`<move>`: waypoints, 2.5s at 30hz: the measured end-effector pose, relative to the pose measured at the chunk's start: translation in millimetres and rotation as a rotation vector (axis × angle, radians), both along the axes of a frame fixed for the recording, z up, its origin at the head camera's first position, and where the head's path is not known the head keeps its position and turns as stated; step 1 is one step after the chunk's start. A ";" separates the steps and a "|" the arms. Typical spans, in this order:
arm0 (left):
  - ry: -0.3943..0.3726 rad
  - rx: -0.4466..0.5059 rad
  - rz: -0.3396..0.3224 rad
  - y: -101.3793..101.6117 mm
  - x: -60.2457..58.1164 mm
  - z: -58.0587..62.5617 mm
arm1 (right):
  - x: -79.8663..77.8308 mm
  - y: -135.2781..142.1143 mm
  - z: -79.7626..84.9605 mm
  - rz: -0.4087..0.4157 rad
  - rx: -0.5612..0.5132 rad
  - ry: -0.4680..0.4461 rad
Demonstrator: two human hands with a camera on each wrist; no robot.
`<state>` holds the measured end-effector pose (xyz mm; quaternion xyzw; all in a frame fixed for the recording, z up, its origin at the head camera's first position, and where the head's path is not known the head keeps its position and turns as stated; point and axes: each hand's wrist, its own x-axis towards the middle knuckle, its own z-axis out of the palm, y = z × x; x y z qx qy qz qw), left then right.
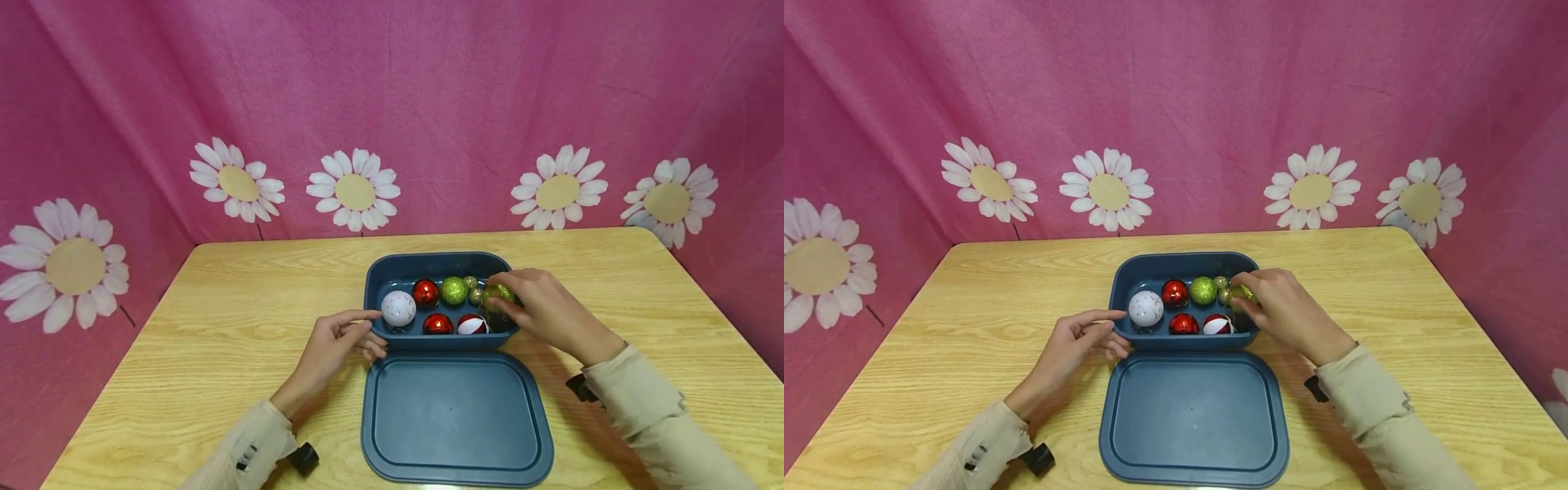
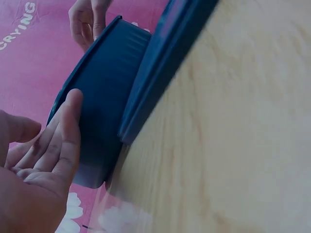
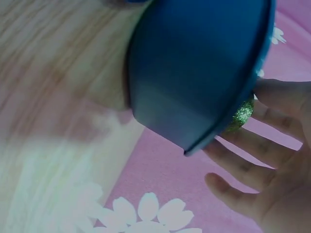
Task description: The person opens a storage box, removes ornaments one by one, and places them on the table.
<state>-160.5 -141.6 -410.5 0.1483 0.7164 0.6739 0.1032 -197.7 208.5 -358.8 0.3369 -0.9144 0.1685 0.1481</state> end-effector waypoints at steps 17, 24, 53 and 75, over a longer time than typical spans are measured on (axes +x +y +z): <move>0.027 0.037 0.011 1.0 0.0 0.1 | 10.4 11.4 19.0 -0.037 -0.030 -0.009; 0.027 0.034 0.013 0.4 -0.1 -0.8 | 5.6 23.0 21.8 -0.037 -0.065 0.044; -0.024 0.039 -0.034 -3.8 -2.1 3.2 | -5.2 53.5 20.2 -0.132 -0.067 0.032; -0.022 0.023 -0.028 -1.7 -0.9 5.2 | -21.0 67.3 -0.9 -0.164 0.006 -0.083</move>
